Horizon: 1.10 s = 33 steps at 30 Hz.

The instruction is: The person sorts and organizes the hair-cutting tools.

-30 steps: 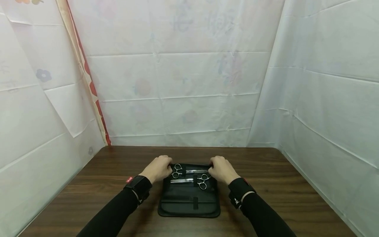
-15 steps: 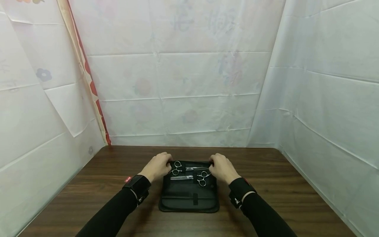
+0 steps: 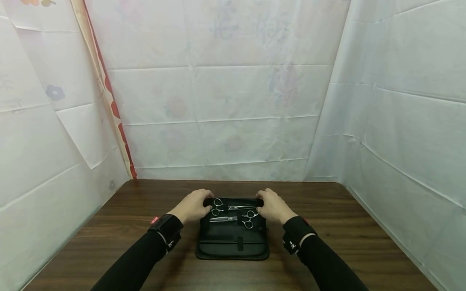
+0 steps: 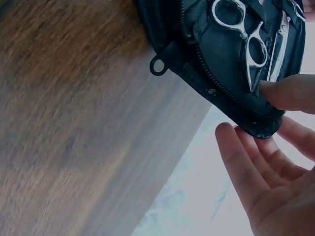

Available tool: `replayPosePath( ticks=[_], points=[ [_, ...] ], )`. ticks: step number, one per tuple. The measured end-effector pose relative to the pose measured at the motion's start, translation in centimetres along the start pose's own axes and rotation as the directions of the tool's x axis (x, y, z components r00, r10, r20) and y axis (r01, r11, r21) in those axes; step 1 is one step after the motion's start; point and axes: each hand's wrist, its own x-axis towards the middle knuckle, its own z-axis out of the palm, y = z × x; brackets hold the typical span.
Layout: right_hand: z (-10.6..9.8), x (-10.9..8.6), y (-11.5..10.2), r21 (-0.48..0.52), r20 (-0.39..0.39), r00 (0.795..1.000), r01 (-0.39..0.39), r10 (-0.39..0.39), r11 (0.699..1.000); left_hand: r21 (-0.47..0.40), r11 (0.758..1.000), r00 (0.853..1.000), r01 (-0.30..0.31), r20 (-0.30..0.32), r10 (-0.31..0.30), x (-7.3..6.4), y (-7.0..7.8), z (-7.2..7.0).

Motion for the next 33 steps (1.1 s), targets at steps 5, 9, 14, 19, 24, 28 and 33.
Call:
replayPosePath(
  ticks=[5,9,14,19,24,28,33],
  points=[
    [-0.05,0.04,-0.17,0.008,0.022,1.000,-0.003,0.003,1.000,0.003,1.000,1.000,-0.012,0.026,0.012,0.07,0.18,-0.12],
    [-0.04,0.02,-0.15,0.035,0.026,1.000,-0.008,0.007,0.999,0.001,1.000,0.999,-0.021,0.028,0.021,-0.01,0.36,-0.32],
    [-0.22,-0.07,-0.12,0.080,0.026,1.000,-0.016,0.014,0.997,-0.007,1.000,0.999,-0.021,0.025,0.021,-0.11,0.52,-0.50],
    [-0.39,-0.02,-0.12,0.078,0.019,1.000,-0.002,0.000,0.997,-0.003,1.000,0.999,-0.031,0.024,0.031,-0.22,0.54,-0.60],
    [-0.44,0.00,-0.14,0.060,0.020,1.000,0.020,-0.021,0.998,-0.011,0.999,0.999,-0.030,0.014,0.030,-0.33,0.44,-0.54],
    [-0.43,0.03,-0.25,0.044,-0.001,1.000,0.029,-0.029,0.999,-0.012,0.999,0.999,-0.033,-0.015,0.033,-0.43,0.49,-0.53],
    [-0.29,0.06,-0.36,0.005,-0.038,0.999,0.019,-0.019,1.000,0.003,0.999,0.998,-0.041,-0.056,0.041,-0.48,0.60,-0.54]
  ],
)
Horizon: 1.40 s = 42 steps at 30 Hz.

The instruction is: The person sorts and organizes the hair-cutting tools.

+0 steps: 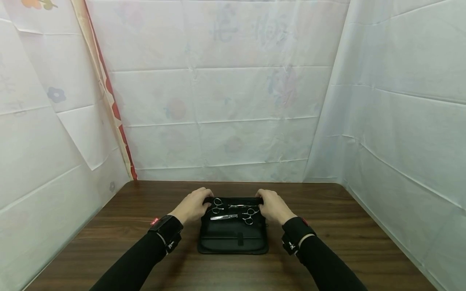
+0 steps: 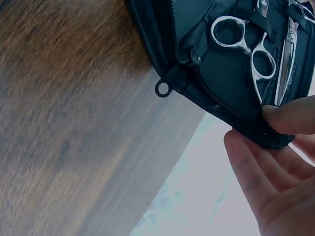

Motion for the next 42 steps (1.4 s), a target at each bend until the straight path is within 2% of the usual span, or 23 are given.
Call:
replayPosePath(
  ticks=[15,28,36,42],
  points=[
    [0.62,0.10,0.06,-0.044,-0.076,0.997,0.023,-0.026,0.999,0.041,0.999,0.998,0.004,-0.067,-0.002,0.14,0.03,0.40],
    [-0.11,0.11,-0.07,0.017,0.030,0.999,-0.030,0.029,0.999,0.001,1.000,1.000,0.007,-0.030,-0.007,-0.09,-0.19,0.08],
    [0.17,-0.22,-0.25,0.054,0.071,0.996,-0.057,0.053,0.997,0.003,0.999,0.998,0.046,0.042,-0.046,-0.10,-0.14,0.18],
    [0.35,-0.19,-0.40,0.017,0.052,0.997,-0.051,0.050,0.999,0.012,0.999,0.998,0.046,0.046,-0.047,-0.15,-0.17,0.27]
  ],
)
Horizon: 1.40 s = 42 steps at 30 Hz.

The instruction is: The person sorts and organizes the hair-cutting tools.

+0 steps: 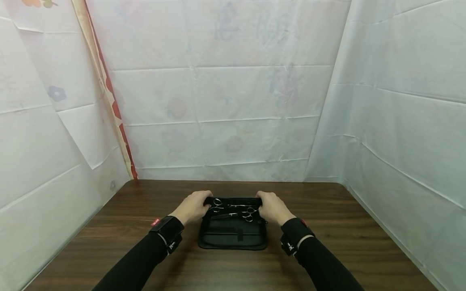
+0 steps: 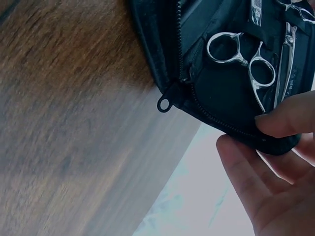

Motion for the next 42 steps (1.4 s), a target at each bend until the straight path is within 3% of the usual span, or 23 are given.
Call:
replayPosePath(
  ticks=[13,17,21,25,32,42],
  points=[
    [0.5,0.1,0.5,-0.010,-0.100,0.994,0.042,-0.043,0.999,0.061,0.998,0.996,-0.012,-0.091,0.017,0.3,0.0,0.6],
    [0.6,0.2,0.6,-0.011,-0.099,0.994,0.038,-0.039,0.999,0.073,0.997,0.994,-0.009,-0.111,0.017,0.3,0.0,0.8],
    [0.2,0.2,0.5,0.020,-0.063,0.997,0.036,-0.035,0.999,0.027,1.000,0.997,-0.009,-0.079,0.011,0.2,0.0,0.5],
    [-0.2,0.1,0.5,0.062,-0.009,1.000,0.018,-0.018,0.998,-0.064,0.998,1.000,0.017,-0.006,-0.017,0.0,-0.1,-0.2],
    [-1.1,-0.5,0.4,0.095,0.069,0.997,0.027,-0.033,0.995,-0.203,0.977,0.993,0.062,0.107,-0.041,-0.4,-0.5,-0.7],
    [-2.0,-0.8,0.7,0.137,0.161,0.985,0.037,-0.059,0.990,-0.232,0.969,0.985,0.080,0.169,-0.041,-0.9,-0.4,-0.9]
  ],
)
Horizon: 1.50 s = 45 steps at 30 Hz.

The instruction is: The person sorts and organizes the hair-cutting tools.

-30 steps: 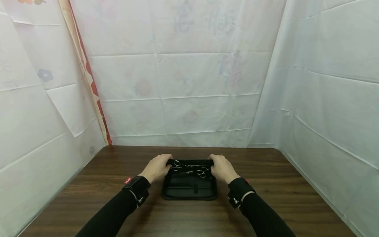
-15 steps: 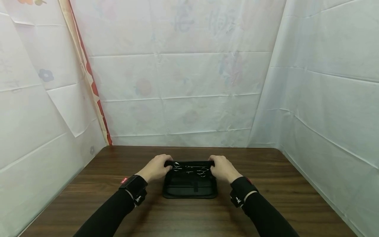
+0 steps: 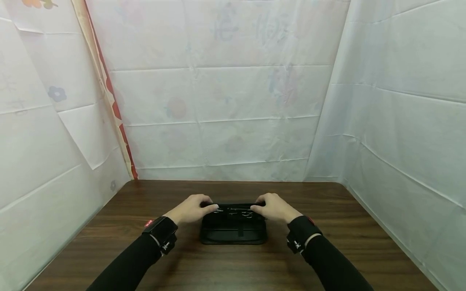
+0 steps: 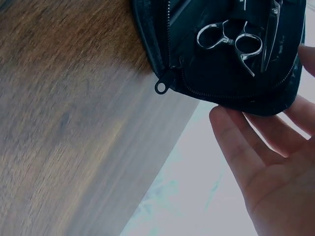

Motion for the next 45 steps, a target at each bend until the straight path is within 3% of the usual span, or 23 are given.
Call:
replayPosePath(
  ticks=[13,23,30,45],
  points=[
    [-0.2,-0.1,0.0,-0.024,0.058,0.996,0.071,-0.070,0.997,-0.028,0.999,0.997,-0.033,0.070,0.035,-0.4,0.4,-0.5],
    [0.2,-0.6,0.5,-0.012,0.132,0.989,0.068,-0.066,0.998,-0.079,0.997,0.980,0.006,0.199,0.010,-0.6,0.3,-0.3],
    [0.4,-0.9,0.7,0.011,0.197,0.980,0.031,-0.033,0.999,-0.071,0.997,0.970,0.035,0.243,-0.016,-0.7,0.3,0.1],
    [1.8,-0.9,0.5,-0.013,0.310,0.950,-0.033,0.036,0.999,0.055,0.997,0.960,0.046,0.273,-0.059,-1.2,0.7,1.3]
  ],
)
